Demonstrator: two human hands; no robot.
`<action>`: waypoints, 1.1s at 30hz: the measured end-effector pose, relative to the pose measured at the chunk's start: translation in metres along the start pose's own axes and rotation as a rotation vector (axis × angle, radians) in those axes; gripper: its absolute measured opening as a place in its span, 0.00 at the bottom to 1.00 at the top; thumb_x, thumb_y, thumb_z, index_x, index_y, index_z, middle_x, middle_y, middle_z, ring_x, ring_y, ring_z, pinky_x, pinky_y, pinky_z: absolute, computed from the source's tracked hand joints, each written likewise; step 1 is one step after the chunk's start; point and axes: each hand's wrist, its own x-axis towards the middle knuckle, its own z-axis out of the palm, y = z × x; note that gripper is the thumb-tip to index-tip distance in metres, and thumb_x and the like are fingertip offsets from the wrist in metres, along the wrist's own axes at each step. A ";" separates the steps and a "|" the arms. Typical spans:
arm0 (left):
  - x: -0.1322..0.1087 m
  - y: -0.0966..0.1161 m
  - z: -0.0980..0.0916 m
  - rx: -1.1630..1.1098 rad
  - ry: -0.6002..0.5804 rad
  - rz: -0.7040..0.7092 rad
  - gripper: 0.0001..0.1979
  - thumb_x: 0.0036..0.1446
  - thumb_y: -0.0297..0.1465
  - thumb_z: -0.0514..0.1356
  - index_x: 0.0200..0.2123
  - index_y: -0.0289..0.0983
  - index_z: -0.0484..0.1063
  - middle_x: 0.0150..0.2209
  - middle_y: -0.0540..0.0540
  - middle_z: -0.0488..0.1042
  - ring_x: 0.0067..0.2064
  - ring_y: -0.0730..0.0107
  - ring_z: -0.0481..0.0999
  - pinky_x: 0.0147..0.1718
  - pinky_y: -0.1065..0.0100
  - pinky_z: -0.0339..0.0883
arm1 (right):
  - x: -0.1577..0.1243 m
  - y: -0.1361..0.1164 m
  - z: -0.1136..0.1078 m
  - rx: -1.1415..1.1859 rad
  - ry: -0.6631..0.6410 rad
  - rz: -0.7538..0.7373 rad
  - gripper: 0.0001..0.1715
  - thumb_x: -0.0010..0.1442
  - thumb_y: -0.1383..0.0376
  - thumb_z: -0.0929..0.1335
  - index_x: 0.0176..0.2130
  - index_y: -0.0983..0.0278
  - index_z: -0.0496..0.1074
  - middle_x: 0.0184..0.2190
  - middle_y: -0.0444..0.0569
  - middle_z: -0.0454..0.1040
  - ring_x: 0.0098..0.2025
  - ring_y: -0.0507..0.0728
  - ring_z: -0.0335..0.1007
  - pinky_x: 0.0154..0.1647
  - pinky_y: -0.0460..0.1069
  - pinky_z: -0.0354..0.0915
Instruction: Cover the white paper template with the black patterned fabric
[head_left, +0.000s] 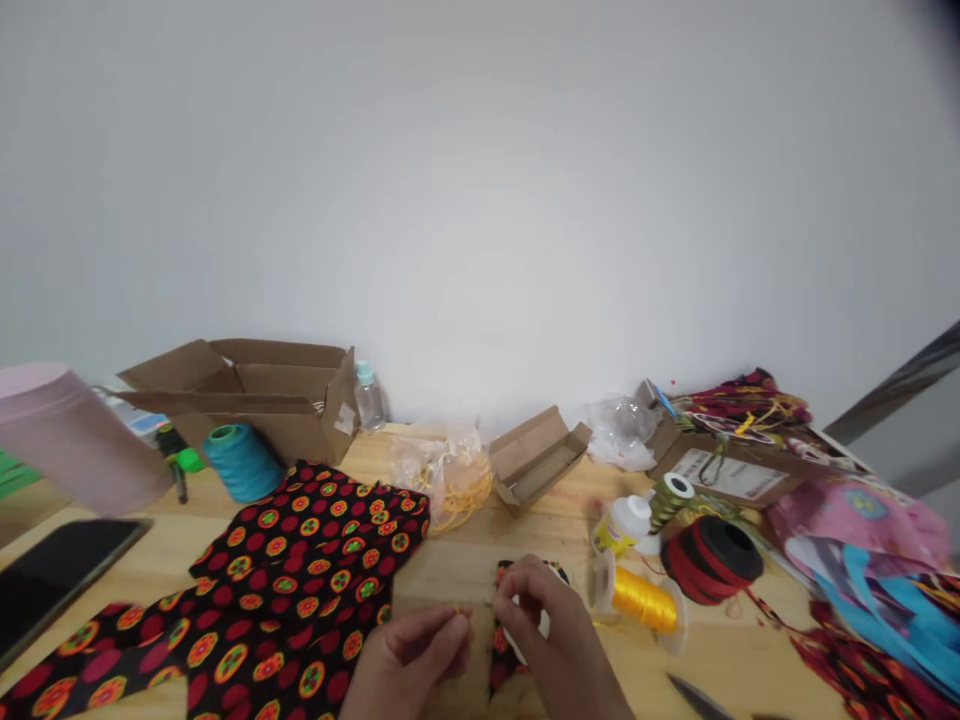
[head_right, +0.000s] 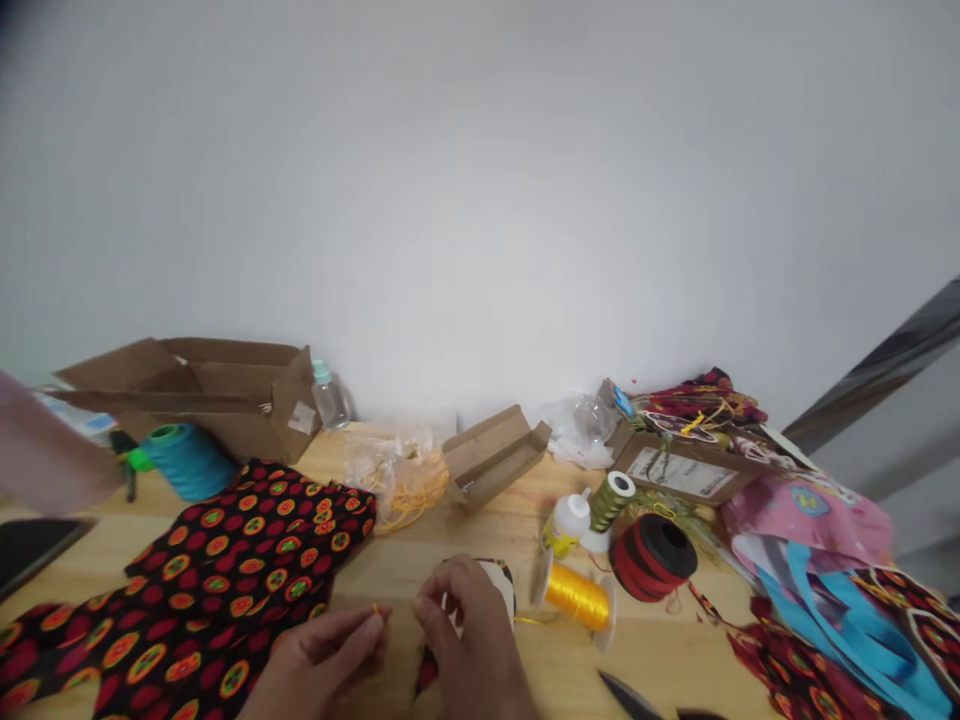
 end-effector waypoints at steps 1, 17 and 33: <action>0.001 0.004 0.009 -0.005 -0.067 0.024 0.14 0.34 0.42 0.68 0.20 0.37 0.78 0.20 0.48 0.75 0.26 0.66 0.72 0.27 0.71 0.67 | -0.006 0.000 -0.005 0.134 0.059 0.032 0.07 0.54 0.70 0.63 0.25 0.64 0.66 0.23 0.42 0.65 0.25 0.50 0.59 0.26 0.43 0.59; -0.010 0.004 0.095 0.008 -0.498 0.023 0.12 0.44 0.40 0.63 0.27 0.38 0.79 0.26 0.47 0.78 0.33 0.61 0.72 0.36 0.68 0.62 | -0.053 0.026 -0.067 0.245 0.434 0.049 0.09 0.52 0.59 0.66 0.29 0.60 0.75 0.20 0.42 0.64 0.20 0.50 0.55 0.21 0.44 0.53; -0.014 0.007 0.101 0.111 -0.723 -0.062 0.16 0.46 0.43 0.61 0.24 0.36 0.78 0.18 0.50 0.71 0.22 0.76 0.61 0.26 0.75 0.54 | -0.059 0.044 -0.088 0.458 0.147 0.003 0.13 0.50 0.54 0.69 0.28 0.60 0.78 0.24 0.45 0.65 0.23 0.50 0.58 0.21 0.44 0.54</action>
